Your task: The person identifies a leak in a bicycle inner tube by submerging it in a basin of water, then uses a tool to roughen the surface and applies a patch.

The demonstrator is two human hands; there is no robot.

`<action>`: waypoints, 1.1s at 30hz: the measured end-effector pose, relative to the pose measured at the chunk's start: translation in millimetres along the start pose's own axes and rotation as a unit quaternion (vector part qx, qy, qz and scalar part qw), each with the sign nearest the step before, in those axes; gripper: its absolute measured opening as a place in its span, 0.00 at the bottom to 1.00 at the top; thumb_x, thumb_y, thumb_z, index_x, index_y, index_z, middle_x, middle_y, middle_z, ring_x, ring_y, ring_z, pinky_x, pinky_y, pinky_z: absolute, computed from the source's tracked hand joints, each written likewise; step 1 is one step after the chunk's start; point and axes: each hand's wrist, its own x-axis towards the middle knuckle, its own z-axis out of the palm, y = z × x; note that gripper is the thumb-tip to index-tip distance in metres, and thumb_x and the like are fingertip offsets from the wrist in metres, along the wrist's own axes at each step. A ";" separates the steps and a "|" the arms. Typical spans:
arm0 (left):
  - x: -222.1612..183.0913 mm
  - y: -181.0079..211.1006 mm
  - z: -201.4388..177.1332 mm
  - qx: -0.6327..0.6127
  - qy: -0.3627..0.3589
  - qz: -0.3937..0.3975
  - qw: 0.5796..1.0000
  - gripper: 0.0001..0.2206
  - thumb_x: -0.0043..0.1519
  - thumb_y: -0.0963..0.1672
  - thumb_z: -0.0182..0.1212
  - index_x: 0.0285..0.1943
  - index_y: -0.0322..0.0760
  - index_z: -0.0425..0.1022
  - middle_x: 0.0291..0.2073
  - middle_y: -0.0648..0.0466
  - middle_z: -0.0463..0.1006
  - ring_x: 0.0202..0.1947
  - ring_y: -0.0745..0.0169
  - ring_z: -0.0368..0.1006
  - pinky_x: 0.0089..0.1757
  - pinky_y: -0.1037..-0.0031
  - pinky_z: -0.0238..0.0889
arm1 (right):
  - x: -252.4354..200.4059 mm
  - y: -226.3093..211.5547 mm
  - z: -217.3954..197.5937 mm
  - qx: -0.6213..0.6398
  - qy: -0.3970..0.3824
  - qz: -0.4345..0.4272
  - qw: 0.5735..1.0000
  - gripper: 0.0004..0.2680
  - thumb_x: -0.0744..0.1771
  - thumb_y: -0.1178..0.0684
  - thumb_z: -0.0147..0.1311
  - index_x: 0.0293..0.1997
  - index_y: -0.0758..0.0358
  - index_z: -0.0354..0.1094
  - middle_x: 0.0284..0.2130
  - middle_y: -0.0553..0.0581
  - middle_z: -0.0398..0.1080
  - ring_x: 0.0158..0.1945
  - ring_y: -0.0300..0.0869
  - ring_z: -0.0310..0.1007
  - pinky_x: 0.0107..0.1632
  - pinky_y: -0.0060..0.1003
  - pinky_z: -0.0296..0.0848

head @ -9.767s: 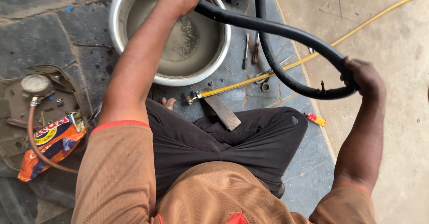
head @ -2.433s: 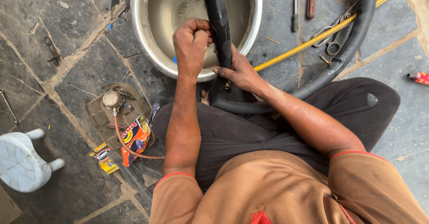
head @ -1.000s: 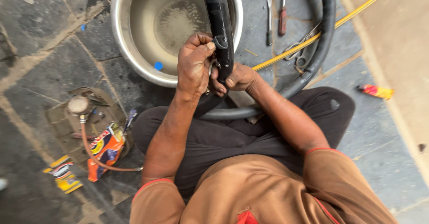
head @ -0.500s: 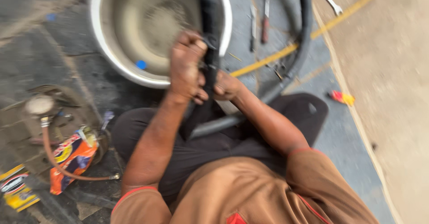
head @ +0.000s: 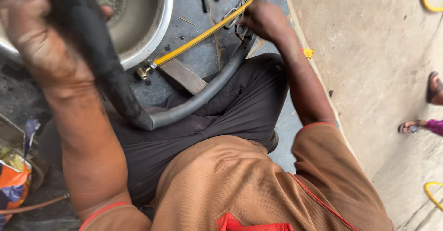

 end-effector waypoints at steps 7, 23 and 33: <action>4.2 -4.3 20.8 0.022 -0.010 0.019 1.000 0.08 0.79 0.40 0.47 0.62 0.28 0.69 0.45 0.40 0.75 0.43 0.49 0.75 0.44 0.62 0.74 | -7.4 2.9 60.2 -0.038 -0.023 -0.063 0.997 0.11 0.65 0.46 0.65 0.32 0.62 0.72 0.34 0.61 0.72 0.39 0.57 0.75 0.39 0.50 0.74; 7.0 -0.6 10.4 -0.036 0.050 -0.021 0.998 0.13 0.73 0.40 0.47 0.65 0.27 0.61 0.54 0.35 0.72 0.48 0.45 0.74 0.49 0.59 0.76 | -1.5 14.2 86.1 -0.061 -0.041 -0.016 0.997 0.05 0.61 0.57 0.60 0.38 0.62 0.73 0.40 0.64 0.75 0.45 0.59 0.76 0.43 0.50 0.75; 0.8 4.8 47.6 0.159 0.098 -0.001 0.982 0.17 0.77 0.44 0.45 0.66 0.21 0.66 0.55 0.46 0.70 0.52 0.59 0.72 0.47 0.75 0.73 | 0.1 -6.8 44.8 0.027 -0.169 0.105 0.980 0.06 0.65 0.58 0.54 0.42 0.63 0.77 0.36 0.64 0.78 0.42 0.56 0.79 0.44 0.50 0.77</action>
